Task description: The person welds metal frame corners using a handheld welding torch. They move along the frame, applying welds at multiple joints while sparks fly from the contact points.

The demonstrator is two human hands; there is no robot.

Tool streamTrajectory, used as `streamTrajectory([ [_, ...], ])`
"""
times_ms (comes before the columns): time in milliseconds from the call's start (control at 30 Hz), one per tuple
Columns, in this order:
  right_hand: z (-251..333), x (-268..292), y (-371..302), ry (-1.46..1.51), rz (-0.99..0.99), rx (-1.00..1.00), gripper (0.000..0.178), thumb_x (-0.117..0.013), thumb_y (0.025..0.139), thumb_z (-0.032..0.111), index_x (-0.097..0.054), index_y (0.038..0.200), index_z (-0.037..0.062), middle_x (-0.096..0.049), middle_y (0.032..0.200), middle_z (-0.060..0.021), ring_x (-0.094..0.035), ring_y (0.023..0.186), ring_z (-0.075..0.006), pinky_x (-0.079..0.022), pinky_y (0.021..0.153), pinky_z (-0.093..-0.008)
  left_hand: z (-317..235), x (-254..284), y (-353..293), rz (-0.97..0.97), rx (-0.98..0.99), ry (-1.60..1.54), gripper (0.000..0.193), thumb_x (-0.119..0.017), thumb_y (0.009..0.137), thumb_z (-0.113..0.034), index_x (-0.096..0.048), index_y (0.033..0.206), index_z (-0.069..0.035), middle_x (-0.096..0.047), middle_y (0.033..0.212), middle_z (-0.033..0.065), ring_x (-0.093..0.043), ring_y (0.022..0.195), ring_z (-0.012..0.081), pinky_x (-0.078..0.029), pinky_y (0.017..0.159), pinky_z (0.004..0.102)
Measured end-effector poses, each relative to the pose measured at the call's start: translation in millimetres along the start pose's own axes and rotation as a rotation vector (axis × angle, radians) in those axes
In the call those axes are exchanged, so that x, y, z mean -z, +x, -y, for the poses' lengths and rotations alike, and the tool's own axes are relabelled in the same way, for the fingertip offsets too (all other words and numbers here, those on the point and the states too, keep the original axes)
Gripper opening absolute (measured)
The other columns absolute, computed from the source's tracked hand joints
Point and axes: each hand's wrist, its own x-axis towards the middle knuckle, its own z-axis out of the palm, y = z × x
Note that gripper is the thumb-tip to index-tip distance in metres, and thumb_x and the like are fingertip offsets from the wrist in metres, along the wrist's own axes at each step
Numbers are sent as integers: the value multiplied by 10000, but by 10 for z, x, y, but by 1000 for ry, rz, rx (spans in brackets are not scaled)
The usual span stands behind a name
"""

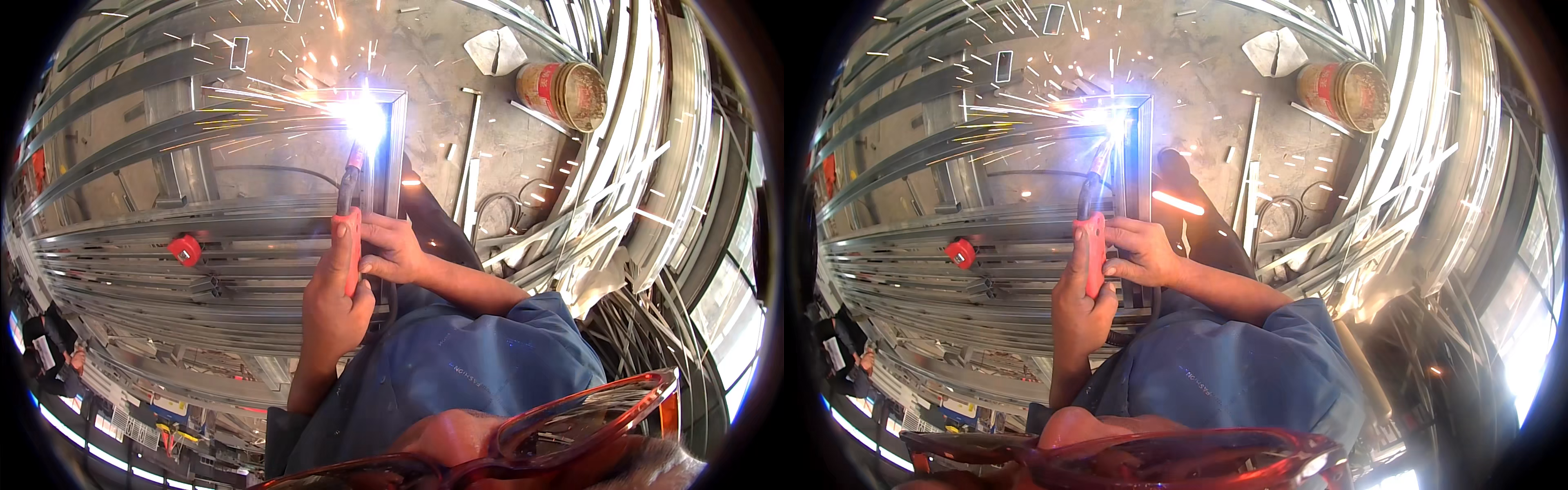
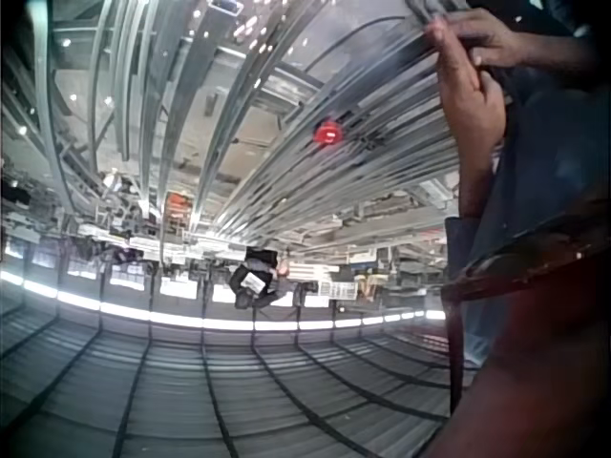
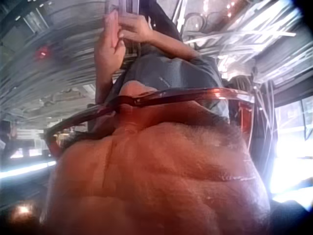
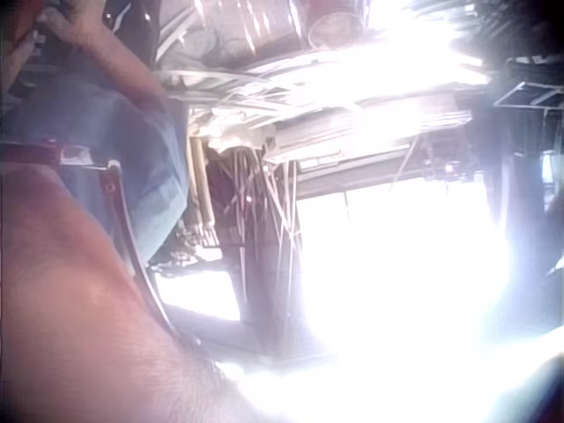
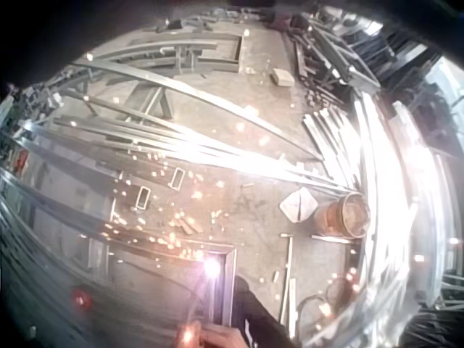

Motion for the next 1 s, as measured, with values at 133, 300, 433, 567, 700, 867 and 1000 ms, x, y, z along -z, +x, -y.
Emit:
streamTrajectory([
  [133, -3, -1, -6, 26, -18, 18, 681, -721, 916, 588, -689, 1328, 48, -704, 1204, -185, -721, 981, -392, -596, 804, -426, 8, -26, -6, -29, -32, -18, 973, -600, 788, 137, -280, 1674, -108, -554, 1506, 291, -667, 1264, 390, -556, 990, 429],
  [300, 35, 38, -1, -12, 20, -22, 667, -710, 930, 585, -678, 1341, 61, -707, 1199, -165, -721, 968, -381, -592, 787, -422, -19, 0, -19, 7, 35, 22, 961, -599, 791, 132, -284, 1671, -96, -568, 1486, 297, -667, 1265, 396, -558, 984, 427],
  [433, -12, -6, -8, 25, -3, -10, 655, -704, 934, 588, -676, 1350, 83, -710, 1170, -152, -724, 912, -366, -592, 754, -413, -5, -27, 2, -33, -14, 17, 956, -594, 795, 131, -285, 1671, -98, -599, 1444, 300, -675, 1248, 405, -562, 976, 432],
  [567, 13, 10, 11, 14, -8, 7, 639, -711, 933, 574, -679, 1348, 89, -709, 1154, -148, -720, 913, -365, -591, 753, -416, -10, -23, -15, -22, 4, -5, 947, -580, 803, 139, -286, 1670, -100, -587, 1463, 296, -671, 1257, 402, -559, 992, 436],
  [700, 12, 24, -19, -3, 10, -26, 632, -713, 932, 573, -682, 1348, 98, -707, 1168, -153, -717, 919, -372, -592, 762, -421, 22, -29, -2, -21, -16, -19, 944, -578, 804, 140, -288, 1669, -101, -567, 1492, 288, -657, 1282, 404, -552, 1013, 435],
  [867, -15, -25, -23, 27, -27, -14, 678, -667, 946, 633, -682, 1346, 86, -711, 1166, -158, -717, 914, -375, -588, 747, -426, -32, 4, 1, -3, 14, 31, 938, -592, 808, 122, -295, 1668, -106, -541, 1522, 289, -630, 1323, 405, -539, 1033, 440],
  [1000, 31, 20, 15, -33, -48, 10, 661, -674, 946, 621, -695, 1316, 73, -713, 1133, -148, -726, 907, -366, -593, 745, -411, -44, -4, 40, 10, 25, 23, 944, -600, 810, 120, -289, 1670, -112, -519, 1543, 291, -615, 1342, 407, -536, 1036, 438],
])
